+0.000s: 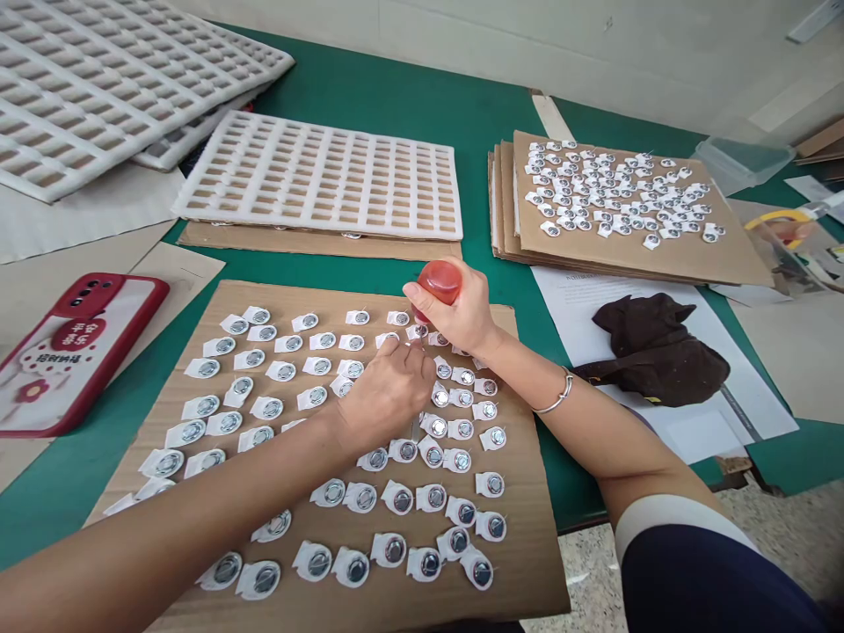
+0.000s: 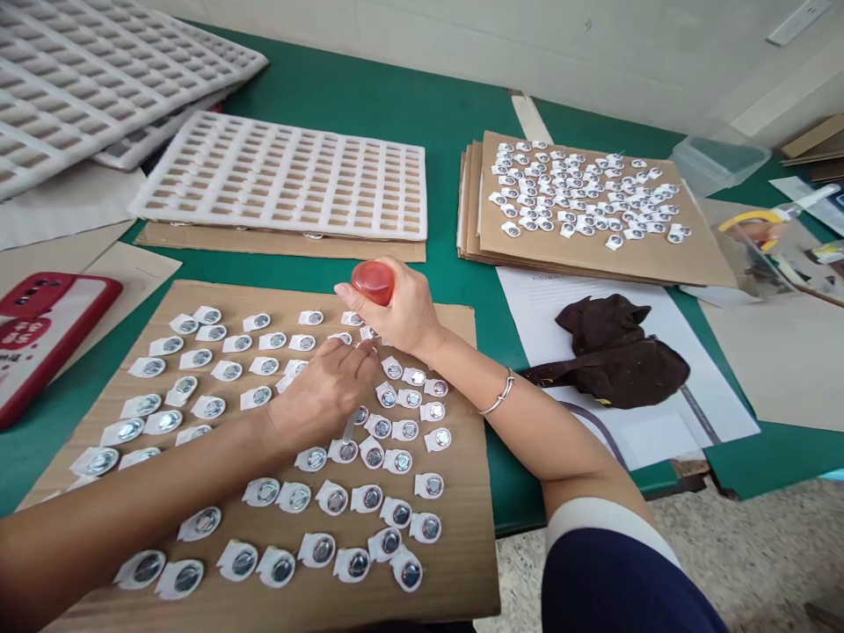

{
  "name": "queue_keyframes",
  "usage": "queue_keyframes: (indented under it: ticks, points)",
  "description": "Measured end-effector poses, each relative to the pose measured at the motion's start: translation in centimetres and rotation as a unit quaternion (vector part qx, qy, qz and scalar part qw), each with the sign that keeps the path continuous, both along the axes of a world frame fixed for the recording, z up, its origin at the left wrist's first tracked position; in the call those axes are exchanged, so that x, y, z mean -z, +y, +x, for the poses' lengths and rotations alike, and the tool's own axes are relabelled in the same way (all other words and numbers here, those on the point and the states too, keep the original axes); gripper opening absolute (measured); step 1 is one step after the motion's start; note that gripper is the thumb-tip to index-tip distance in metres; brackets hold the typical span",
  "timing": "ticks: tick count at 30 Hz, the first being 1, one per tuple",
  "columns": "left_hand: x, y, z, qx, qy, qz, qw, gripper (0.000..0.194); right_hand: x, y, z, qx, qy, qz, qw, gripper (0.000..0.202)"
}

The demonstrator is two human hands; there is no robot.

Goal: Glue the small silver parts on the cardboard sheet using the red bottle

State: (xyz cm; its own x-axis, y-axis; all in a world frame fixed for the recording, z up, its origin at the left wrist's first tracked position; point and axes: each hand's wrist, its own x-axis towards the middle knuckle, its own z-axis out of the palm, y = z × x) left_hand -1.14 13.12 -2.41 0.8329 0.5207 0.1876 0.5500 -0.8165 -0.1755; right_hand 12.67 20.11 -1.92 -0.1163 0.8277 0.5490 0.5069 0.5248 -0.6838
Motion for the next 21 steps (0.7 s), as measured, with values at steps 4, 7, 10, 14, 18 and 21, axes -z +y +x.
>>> queue_keyframes:
  ticks: [4, 7, 10, 14, 18, 21]
  points:
    - [0.06, 0.02, 0.07, 0.001, -0.001, -0.003, 1.000, 0.028, 0.05, 0.05, 0.01, 0.004, 0.002, -0.001, 1.000, 0.031]
    - [0.00, -0.01, 0.04, 0.002, 0.000, -0.010, 1.000, 0.029, 0.11, 0.16, 0.04, 0.008, 0.007, 0.004, 1.000, 0.031]
    - [-0.06, -0.02, -0.02, 0.002, 0.002, -0.017, 1.000, 0.029, 0.19, 0.28, 0.10, 0.012, 0.012, 0.006, 1.000, 0.030]
    - [-0.06, 0.07, -0.11, 0.002, 0.002, -0.026, 1.000, 0.029, 0.23, 0.38, 0.19, 0.016, 0.010, -0.008, 1.000, 0.031]
    - [-0.14, 0.15, -0.12, 0.002, -0.002, -0.027, 1.000, 0.028, 0.23, 0.44, 0.30, 0.020, 0.009, -0.009, 1.000, 0.031]
    - [-0.28, 0.15, -0.10, 0.001, -0.001, -0.027, 1.000, 0.027, 0.25, 0.47, 0.35, 0.018, 0.013, -0.007, 1.000, 0.031]
